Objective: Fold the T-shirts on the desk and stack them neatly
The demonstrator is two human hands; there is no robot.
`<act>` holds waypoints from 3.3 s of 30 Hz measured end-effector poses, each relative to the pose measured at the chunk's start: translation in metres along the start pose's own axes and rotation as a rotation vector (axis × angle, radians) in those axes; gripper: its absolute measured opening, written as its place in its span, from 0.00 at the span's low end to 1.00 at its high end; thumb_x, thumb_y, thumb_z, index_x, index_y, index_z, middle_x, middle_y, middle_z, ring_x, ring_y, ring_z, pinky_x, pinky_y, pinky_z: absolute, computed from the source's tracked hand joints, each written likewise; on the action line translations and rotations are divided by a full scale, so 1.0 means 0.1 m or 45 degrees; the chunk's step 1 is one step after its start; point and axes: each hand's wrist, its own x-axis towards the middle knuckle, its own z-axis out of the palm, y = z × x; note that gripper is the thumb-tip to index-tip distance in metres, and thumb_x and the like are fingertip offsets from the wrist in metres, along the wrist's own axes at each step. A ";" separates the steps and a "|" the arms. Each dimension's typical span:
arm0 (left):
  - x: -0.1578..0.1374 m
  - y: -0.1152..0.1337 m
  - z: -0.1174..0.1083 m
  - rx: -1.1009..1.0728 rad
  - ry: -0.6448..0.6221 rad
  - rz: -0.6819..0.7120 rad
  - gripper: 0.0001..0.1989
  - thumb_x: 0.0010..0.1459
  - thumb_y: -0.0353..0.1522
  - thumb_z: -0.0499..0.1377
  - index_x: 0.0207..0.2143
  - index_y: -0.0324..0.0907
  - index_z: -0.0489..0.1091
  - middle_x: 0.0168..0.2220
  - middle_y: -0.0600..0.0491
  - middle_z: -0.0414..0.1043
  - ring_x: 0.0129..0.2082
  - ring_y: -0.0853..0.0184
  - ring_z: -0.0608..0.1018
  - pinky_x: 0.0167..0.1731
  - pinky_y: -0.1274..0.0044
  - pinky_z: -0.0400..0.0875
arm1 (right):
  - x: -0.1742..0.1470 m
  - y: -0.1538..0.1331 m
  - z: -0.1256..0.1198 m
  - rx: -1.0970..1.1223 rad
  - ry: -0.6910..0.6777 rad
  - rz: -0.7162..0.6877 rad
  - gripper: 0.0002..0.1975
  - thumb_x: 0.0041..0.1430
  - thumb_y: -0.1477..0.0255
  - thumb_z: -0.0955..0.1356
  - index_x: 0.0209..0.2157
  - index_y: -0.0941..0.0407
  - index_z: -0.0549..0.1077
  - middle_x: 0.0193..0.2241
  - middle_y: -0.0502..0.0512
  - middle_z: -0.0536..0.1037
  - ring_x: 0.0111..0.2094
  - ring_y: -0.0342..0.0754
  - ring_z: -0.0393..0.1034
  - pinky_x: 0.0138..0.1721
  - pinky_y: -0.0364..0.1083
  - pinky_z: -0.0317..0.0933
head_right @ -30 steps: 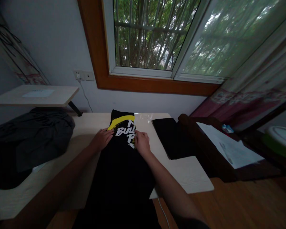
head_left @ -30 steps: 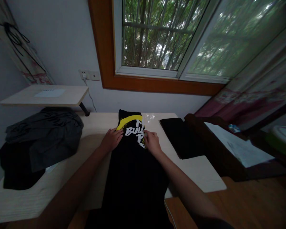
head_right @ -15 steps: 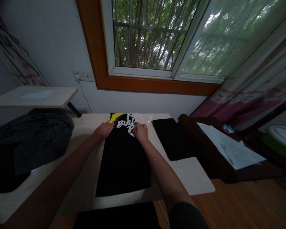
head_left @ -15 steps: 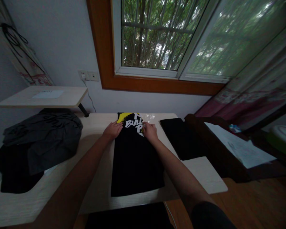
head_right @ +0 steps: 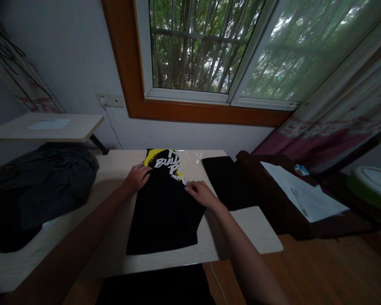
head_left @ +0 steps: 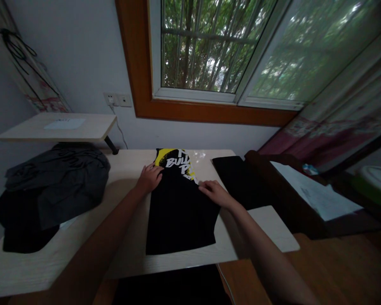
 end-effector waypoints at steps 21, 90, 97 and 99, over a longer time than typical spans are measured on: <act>-1.36 0.33 -0.33 -0.328 -0.179 0.192 0.26 0.67 0.34 0.54 0.67 0.50 0.59 0.55 0.48 0.75 0.55 0.61 0.76 0.63 0.60 0.65 | -0.78 -1.35 0.14 0.512 0.028 -0.417 0.10 0.63 0.73 0.68 0.45 0.51 0.78 0.35 0.51 0.75 0.37 0.46 0.71 0.40 0.45 0.65; -0.14 0.24 -0.13 -0.408 -0.049 -0.596 0.30 0.58 0.33 0.60 0.62 0.41 0.61 0.33 0.54 0.77 0.34 0.65 0.79 0.35 0.76 0.67 | -0.03 -0.57 0.71 -0.139 0.314 -0.436 0.18 0.67 0.71 0.67 0.57 0.53 0.74 0.56 0.62 0.73 0.59 0.56 0.66 0.61 0.59 0.64; -0.37 0.07 -0.14 -0.211 0.044 -0.463 0.23 0.59 0.29 0.55 0.58 0.45 0.67 0.35 0.53 0.75 0.39 0.62 0.77 0.44 0.72 0.68 | -0.17 -0.62 0.71 -0.319 0.271 -0.431 0.21 0.69 0.68 0.66 0.62 0.55 0.70 0.62 0.63 0.69 0.65 0.57 0.61 0.66 0.60 0.58; -0.36 0.05 -0.14 -0.143 0.088 -0.381 0.23 0.58 0.28 0.56 0.57 0.44 0.69 0.41 0.49 0.75 0.46 0.59 0.76 0.51 0.69 0.67 | -0.20 -0.64 0.71 -0.354 0.263 -0.433 0.22 0.69 0.67 0.66 0.63 0.55 0.69 0.64 0.64 0.68 0.67 0.58 0.58 0.67 0.61 0.56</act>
